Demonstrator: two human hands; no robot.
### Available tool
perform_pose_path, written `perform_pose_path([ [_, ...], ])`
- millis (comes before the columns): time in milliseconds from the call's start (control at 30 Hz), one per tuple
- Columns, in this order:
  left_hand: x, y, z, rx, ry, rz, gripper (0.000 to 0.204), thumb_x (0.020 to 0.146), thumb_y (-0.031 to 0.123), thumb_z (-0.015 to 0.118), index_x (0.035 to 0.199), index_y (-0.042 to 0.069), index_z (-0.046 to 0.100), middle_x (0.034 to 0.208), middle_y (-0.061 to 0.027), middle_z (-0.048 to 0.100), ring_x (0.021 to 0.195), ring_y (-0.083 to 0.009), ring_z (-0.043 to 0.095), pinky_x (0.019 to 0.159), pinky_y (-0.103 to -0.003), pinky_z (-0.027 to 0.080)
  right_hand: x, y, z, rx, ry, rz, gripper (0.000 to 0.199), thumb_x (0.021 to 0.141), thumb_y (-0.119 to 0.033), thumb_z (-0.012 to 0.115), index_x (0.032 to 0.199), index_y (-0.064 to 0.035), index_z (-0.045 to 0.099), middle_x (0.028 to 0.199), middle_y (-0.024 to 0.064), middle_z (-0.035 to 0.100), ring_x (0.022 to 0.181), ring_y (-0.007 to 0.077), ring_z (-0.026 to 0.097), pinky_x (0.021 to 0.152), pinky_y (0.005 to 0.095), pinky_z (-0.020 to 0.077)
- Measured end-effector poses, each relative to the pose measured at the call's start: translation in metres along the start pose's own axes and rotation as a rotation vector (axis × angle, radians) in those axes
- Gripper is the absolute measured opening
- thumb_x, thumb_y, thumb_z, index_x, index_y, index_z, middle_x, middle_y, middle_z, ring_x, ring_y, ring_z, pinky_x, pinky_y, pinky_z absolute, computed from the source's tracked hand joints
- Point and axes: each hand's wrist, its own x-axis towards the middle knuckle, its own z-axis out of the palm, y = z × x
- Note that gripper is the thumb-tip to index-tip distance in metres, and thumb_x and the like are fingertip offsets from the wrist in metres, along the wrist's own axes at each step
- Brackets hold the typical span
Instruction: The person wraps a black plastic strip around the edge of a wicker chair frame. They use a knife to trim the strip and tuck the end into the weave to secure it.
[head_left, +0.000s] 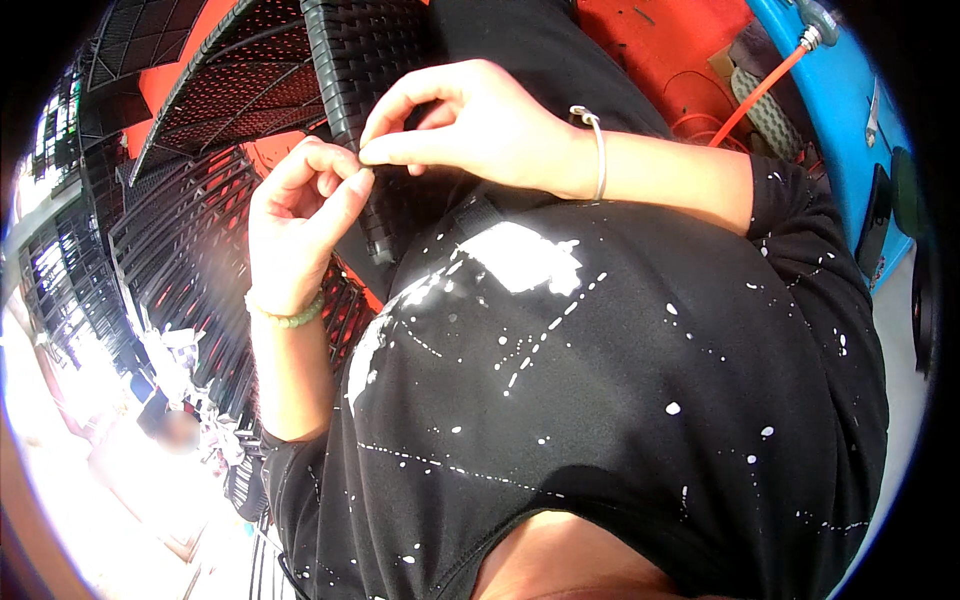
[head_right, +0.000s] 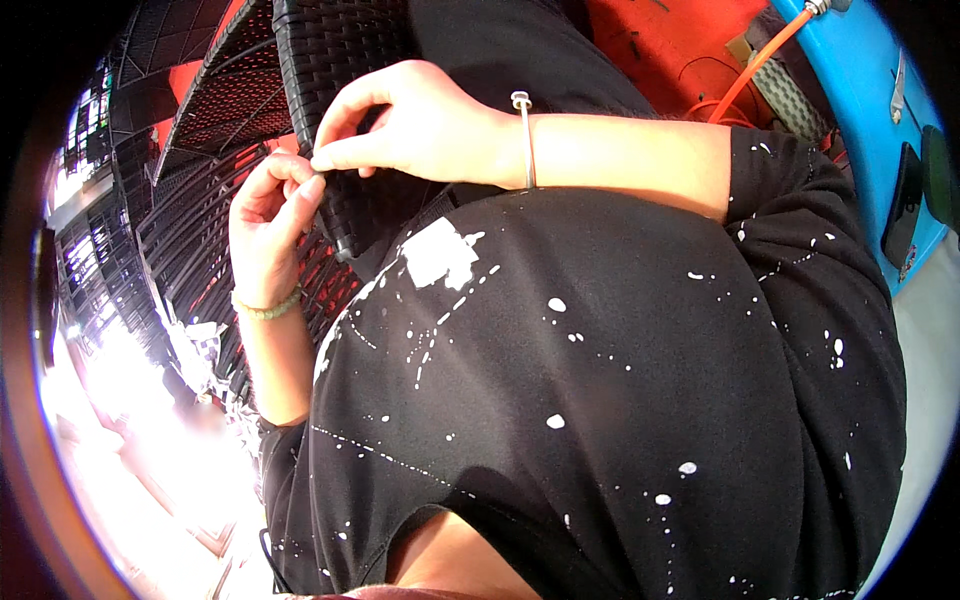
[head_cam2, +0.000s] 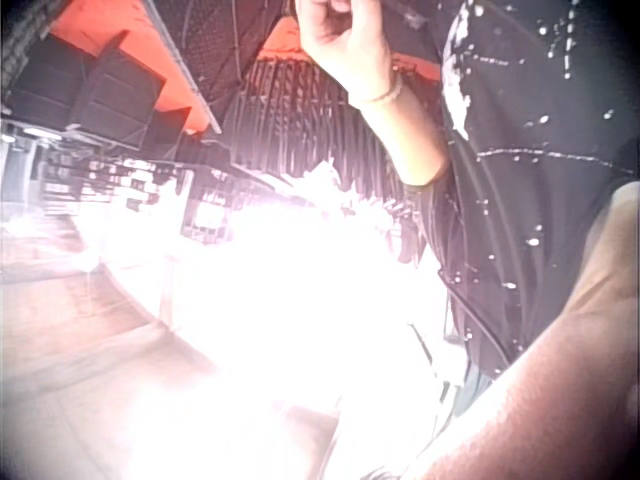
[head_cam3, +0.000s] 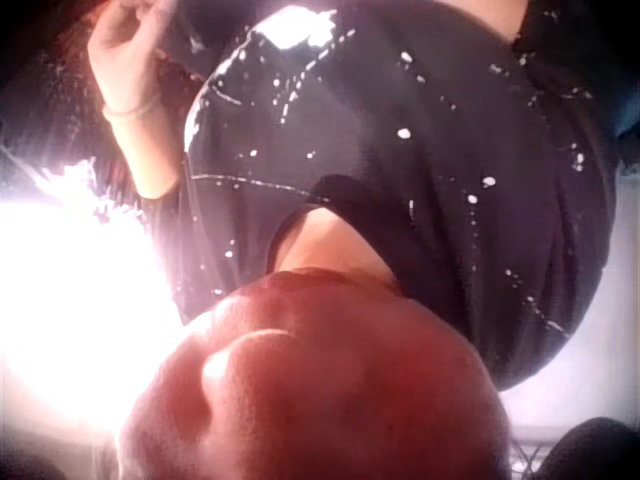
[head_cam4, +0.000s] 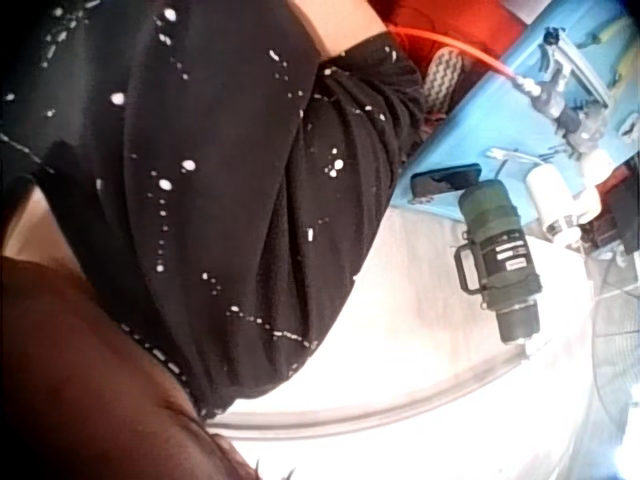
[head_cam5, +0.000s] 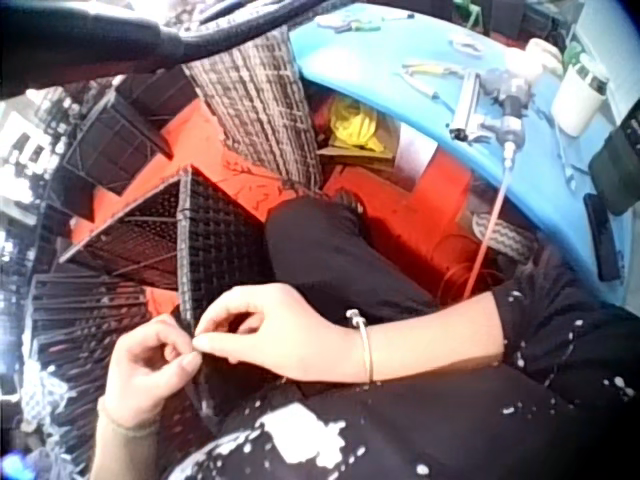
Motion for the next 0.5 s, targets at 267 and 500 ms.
perform_pose_path([
  [267,-0.006,0.007,0.012,0.031,0.081,-0.060,0.011,0.087,-0.003,0.068,0.090,0.004,0.061,0.083,0.0070,0.050,0.074,-0.0010,0.044,0.066,-0.016,0.037,-0.006,-0.001,-0.004,-0.654,-0.015,-0.469,0.014,0.081,-0.016,0.070,0.087,-0.0053,0.076,0.082,0.0088,0.070,0.075,0.0248,0.068,0.068,0.0344,0.0535],
  [500,-0.014,-0.003,0.024,0.079,0.180,0.037,0.013,0.088,-0.004,0.067,0.096,0.003,0.060,0.086,0.0060,0.052,0.077,-0.0004,0.047,0.066,-0.015,0.038,-0.014,0.000,0.001,-0.468,-0.074,-0.257,0.018,0.084,-0.015,0.069,0.092,-0.0014,0.075,0.084,0.0154,0.072,0.076,0.0269,0.070,0.070,0.0343,0.0548],
])
